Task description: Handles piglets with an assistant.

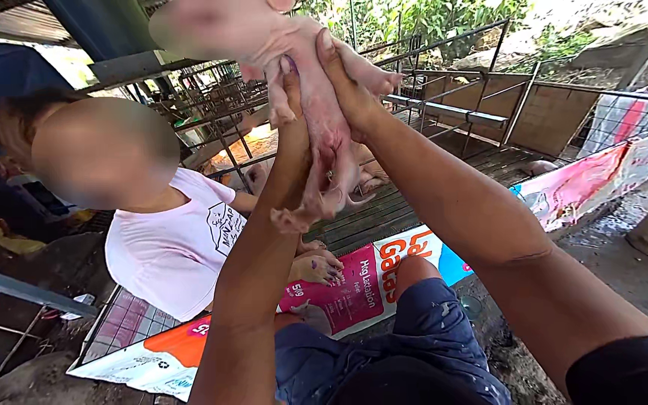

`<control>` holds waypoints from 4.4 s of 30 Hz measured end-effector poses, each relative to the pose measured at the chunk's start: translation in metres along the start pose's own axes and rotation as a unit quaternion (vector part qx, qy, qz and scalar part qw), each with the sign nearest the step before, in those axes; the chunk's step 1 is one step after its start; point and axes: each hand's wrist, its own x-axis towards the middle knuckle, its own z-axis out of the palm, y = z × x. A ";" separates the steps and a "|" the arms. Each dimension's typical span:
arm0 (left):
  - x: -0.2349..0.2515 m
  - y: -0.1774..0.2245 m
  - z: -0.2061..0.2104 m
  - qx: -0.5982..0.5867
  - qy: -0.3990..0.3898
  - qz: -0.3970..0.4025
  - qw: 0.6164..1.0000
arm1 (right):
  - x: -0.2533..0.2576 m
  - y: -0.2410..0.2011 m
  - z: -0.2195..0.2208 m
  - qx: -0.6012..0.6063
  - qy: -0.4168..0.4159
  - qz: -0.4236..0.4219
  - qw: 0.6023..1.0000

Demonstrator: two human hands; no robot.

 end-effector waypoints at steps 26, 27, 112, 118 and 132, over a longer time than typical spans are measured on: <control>-0.004 -0.008 -0.008 -0.085 -0.009 0.070 0.994 | -0.001 0.019 0.009 0.076 -0.049 -0.035 0.995; -0.005 -0.006 -0.007 -0.091 -0.011 0.074 0.993 | -0.001 0.019 0.009 0.081 -0.049 -0.033 0.995; -0.107 -0.062 -0.055 0.032 0.051 -0.063 0.996 | -0.082 0.062 -0.005 -0.002 -0.147 -0.003 0.989; -0.161 -0.034 -0.052 0.205 0.085 -0.226 0.949 | -0.142 0.084 -0.009 0.099 -0.102 0.207 0.968; -0.136 -0.054 -0.073 0.278 -0.228 -0.353 0.864 | -0.199 0.110 -0.035 0.209 0.162 0.231 0.936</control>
